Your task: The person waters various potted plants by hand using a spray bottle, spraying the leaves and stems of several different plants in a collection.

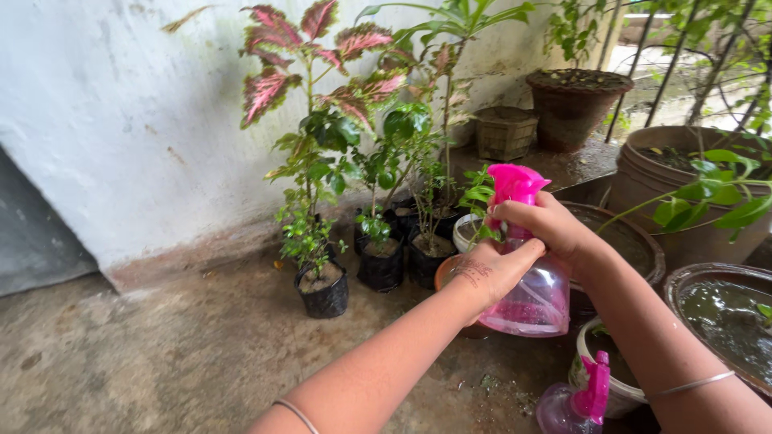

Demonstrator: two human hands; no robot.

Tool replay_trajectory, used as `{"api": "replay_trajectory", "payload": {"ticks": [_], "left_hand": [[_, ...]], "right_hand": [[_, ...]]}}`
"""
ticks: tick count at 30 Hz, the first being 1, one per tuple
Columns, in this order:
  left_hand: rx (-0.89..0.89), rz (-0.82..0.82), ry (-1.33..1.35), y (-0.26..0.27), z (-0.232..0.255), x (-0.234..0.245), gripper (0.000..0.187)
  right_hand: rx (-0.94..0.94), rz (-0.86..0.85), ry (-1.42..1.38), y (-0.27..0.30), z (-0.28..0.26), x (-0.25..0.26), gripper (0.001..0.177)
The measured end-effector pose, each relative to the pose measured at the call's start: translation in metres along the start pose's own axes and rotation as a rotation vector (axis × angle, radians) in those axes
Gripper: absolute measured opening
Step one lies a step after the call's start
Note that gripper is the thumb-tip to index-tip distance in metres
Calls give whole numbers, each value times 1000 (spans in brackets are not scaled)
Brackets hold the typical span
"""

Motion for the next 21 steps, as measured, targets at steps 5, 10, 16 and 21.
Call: {"api": "replay_trajectory", "payload": {"ticks": [5,10,16,21], "left_hand": [[49,97,-142,8,2,26,73],[-8,36,-111,0,14,36,76],[-89,79,-284,-10,31,44,84],[-78,-22,-387,-19,57,39,95]], "right_hand": [[41,-7,55,-13,-12,-18,29],[123,20,153,-30,-15,-16,32],[61,94,131,-32,-38,-20,35],[129,93,154,-47,-51,-6,35]]}}
Point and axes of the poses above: each hand's wrist, its own y-axis away from the middle knuckle, its own x-axis out of the back of the hand, z = x × y, the point moved 6 cm from there along -y, towards the middle knuckle, and after that the axes turned 14 degrees about x, right-handed, at the moved point
